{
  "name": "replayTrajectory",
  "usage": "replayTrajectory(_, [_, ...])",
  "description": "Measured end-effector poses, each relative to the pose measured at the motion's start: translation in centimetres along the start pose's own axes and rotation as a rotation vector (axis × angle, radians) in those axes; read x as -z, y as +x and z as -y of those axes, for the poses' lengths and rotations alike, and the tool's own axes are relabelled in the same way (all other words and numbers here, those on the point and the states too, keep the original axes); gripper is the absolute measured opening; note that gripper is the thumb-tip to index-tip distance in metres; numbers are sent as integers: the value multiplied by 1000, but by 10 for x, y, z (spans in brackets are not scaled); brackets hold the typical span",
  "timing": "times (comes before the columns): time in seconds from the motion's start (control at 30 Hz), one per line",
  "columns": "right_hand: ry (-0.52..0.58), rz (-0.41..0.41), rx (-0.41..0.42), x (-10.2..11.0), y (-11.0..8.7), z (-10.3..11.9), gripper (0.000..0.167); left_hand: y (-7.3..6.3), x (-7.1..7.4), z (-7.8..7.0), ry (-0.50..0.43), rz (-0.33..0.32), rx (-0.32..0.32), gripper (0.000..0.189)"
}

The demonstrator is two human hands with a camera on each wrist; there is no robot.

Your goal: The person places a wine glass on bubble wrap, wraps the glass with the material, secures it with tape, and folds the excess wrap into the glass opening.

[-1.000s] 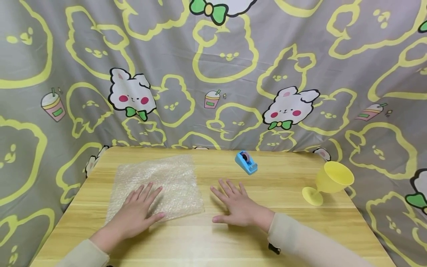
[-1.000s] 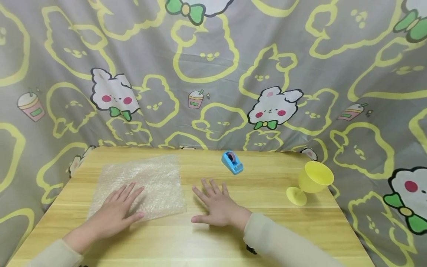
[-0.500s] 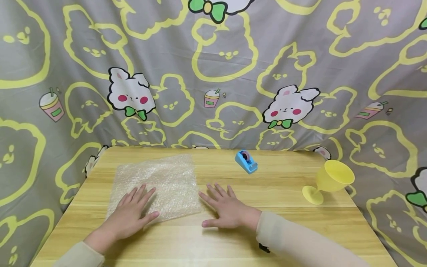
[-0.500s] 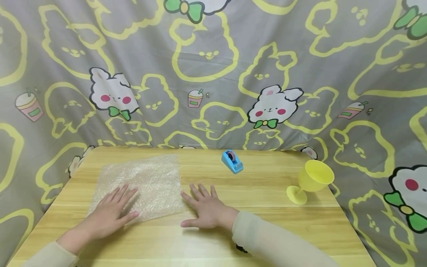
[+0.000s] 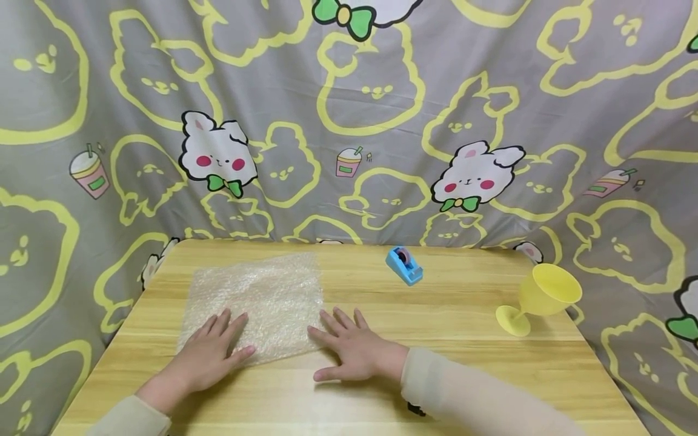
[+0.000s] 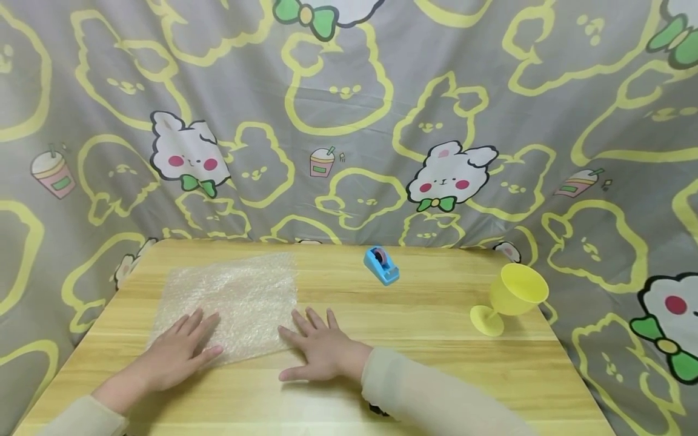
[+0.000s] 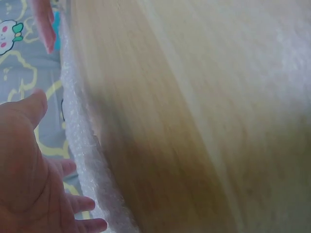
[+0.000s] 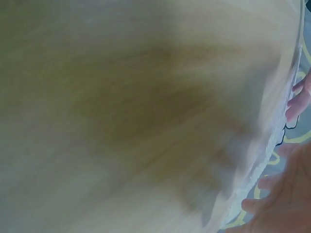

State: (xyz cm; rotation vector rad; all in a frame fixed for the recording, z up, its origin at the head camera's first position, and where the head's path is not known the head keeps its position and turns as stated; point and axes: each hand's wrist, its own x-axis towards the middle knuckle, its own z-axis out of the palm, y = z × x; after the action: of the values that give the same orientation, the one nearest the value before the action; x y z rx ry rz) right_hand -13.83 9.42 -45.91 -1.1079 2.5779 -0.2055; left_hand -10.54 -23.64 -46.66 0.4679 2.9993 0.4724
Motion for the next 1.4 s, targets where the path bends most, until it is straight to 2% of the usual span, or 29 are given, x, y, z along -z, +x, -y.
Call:
replayTrajectory(0.3, [9, 38, 20, -4, 2, 4, 83, -2, -4, 2, -9, -13, -5, 71])
replayTrajectory(0.5, [-29, -10, 39, -2, 3, 2, 74, 0, -1, 1, 37, 24, -17, 55])
replayTrajectory(0.63, [-60, -40, 50, 0, 4, 1, 69, 3, 0, 2, 72, 35, -56, 43])
replayTrajectory(0.93, [-178, -112, 80, -2, 8, -1, 63, 6, 0, 3, 132, -29, -124, 42])
replayTrajectory(1.03, [-212, -134, 77, -3, 9, -2, 61, 7, 0, 4, 129, -46, -127, 44])
replayTrajectory(1.17, [-188, -141, 55, -1, 11, -3, 55, 8, -1, 5, 100, -47, -113, 50])
replayTrajectory(1.4, [-187, -199, 81, 2, 14, -2, 30, 9, 3, 1, 46, -40, -130, 50])
